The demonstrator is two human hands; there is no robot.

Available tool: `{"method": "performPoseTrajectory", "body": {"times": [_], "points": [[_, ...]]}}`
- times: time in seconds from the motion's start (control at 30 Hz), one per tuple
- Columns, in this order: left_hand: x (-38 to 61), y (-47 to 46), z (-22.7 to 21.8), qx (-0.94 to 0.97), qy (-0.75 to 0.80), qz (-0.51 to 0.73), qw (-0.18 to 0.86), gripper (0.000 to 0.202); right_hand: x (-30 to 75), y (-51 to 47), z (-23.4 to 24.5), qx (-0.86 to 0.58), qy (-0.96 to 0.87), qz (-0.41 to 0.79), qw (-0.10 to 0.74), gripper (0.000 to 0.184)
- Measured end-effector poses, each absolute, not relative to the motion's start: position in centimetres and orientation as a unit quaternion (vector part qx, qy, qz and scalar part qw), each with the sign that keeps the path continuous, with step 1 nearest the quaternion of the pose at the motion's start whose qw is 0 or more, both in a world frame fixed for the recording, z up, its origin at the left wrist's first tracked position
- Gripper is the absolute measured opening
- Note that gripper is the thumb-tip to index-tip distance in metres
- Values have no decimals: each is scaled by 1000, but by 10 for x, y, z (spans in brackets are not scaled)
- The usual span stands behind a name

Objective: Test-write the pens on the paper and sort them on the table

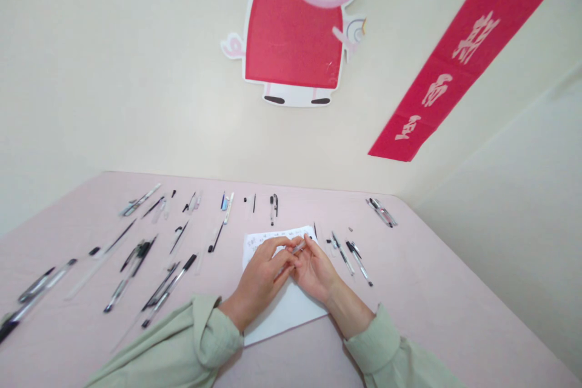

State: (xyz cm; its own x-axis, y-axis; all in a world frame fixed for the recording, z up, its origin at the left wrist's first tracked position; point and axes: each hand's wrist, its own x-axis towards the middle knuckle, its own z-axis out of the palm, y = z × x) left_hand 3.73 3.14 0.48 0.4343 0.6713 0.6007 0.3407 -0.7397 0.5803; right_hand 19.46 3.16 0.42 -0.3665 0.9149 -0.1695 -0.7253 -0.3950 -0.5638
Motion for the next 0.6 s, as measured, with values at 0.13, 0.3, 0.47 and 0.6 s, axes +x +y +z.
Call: {"method": "performPoseTrajectory", "body": {"times": [0.13,0.3,0.47,0.6], "points": [[38,31,7,816,312,447,194,12,195,32,3,-235,-198,802,512,27],[38,31,7,820,306,445,190,15,196,33,2,-216,-197,808,511,28],[37,31,6,824,305,443,178,19,195,32,4,-229,-193,802,517,28],[37,31,7,829,310,433,174,19,194,31,5,-246,-194,796,519,27]]}}
